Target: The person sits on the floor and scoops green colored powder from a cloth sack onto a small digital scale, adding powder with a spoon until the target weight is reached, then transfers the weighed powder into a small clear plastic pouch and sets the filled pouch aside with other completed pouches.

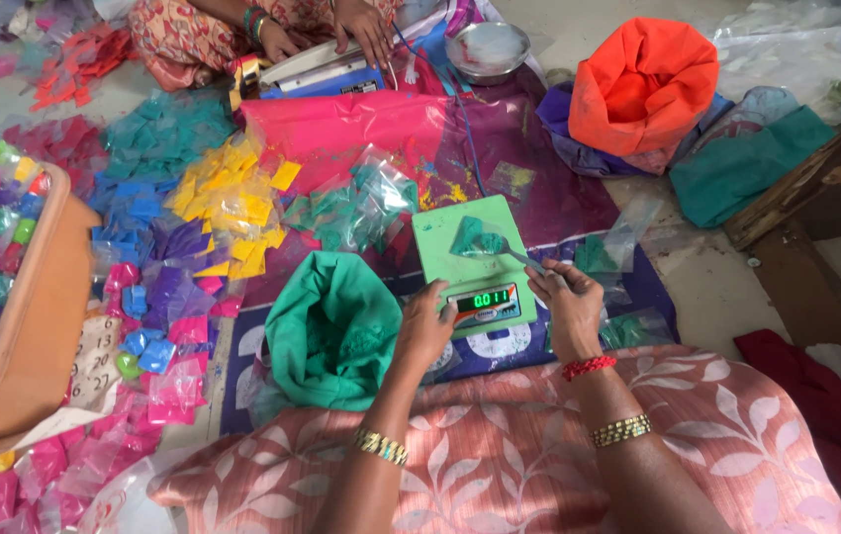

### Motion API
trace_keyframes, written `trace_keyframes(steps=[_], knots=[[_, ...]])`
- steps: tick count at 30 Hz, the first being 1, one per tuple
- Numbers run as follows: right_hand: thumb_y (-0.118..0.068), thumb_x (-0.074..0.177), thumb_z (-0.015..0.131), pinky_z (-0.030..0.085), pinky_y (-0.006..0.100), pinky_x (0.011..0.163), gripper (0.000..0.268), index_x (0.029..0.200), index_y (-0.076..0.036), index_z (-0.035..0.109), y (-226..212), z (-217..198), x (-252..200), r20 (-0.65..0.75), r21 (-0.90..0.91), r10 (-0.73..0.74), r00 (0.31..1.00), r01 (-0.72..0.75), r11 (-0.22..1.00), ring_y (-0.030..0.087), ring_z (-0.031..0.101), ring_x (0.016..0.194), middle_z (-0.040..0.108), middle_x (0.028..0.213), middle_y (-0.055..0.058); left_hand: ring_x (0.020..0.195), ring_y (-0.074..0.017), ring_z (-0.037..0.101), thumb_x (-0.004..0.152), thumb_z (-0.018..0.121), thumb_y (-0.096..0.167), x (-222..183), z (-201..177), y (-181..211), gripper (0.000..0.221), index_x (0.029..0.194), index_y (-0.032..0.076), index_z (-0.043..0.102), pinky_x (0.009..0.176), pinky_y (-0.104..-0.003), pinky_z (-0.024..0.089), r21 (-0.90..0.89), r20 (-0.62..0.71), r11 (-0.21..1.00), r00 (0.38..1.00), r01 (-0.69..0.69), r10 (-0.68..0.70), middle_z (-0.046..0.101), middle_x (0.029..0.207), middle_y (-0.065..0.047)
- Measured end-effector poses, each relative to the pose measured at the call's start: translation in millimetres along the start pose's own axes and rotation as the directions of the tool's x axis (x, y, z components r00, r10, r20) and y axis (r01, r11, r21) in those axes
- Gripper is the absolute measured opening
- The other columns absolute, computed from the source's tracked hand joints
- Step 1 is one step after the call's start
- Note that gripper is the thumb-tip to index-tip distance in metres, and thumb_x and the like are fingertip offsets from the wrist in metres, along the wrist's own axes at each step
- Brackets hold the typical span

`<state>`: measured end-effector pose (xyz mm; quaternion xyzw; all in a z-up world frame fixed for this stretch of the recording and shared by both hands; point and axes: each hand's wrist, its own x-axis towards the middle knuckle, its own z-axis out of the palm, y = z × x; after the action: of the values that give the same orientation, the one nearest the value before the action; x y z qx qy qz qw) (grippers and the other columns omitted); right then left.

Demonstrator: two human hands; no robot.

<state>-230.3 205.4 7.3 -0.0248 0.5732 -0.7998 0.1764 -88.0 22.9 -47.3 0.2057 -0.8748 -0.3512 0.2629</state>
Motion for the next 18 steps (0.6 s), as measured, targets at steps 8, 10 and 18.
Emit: trace_keyframes(steps=[8, 10, 18], knots=[[0.006, 0.098, 0.050, 0.062, 0.038, 0.097, 0.017, 0.111, 0.011, 0.060, -4, -9, -7, -0.009, 0.080, 0.028, 1.000, -0.028, 0.996, 0.032, 0.074, 0.108, 0.068, 0.108, 0.020, 0.105, -0.0291, 0.071, 0.090, 0.070, 0.018, -58, -62, -1, 0.039, 0.127, 0.007, 0.066, 0.084, -0.039, 0.060, -0.047, 0.084, 0.970, 0.969, 0.237, -0.232, 0.071, 0.120, -0.018], [0.005, 0.098, 0.050, 0.063, 0.039, 0.096, 0.017, 0.111, 0.011, 0.060, -6, -10, -9, -0.013, 0.081, 0.036, 0.999, -0.035, 0.996, 0.032, 0.074, 0.108, 0.068, 0.108, 0.020, 0.104, -0.0287, 0.071, 0.089, 0.071, 0.018, -62, -62, -6, 0.039, 0.126, 0.007, 0.066, 0.084, -0.039, 0.060, -0.019, 0.069, 0.966, 0.964, 0.259, -0.257, 0.072, 0.119, -0.018], [0.006, 0.098, 0.052, 0.063, 0.039, 0.097, 0.017, 0.111, 0.013, 0.058, -14, -21, -18, -0.030, 0.090, 0.013, 0.999, -0.011, 0.996, 0.032, 0.074, 0.107, 0.066, 0.110, 0.021, 0.098, -0.0281, 0.072, 0.089, 0.070, 0.017, -66, -48, -28, 0.035, 0.122, 0.006, 0.068, 0.085, -0.041, 0.057, -0.016, 0.060, 0.954, 0.953, 0.298, -0.296, 0.072, 0.115, -0.018]])
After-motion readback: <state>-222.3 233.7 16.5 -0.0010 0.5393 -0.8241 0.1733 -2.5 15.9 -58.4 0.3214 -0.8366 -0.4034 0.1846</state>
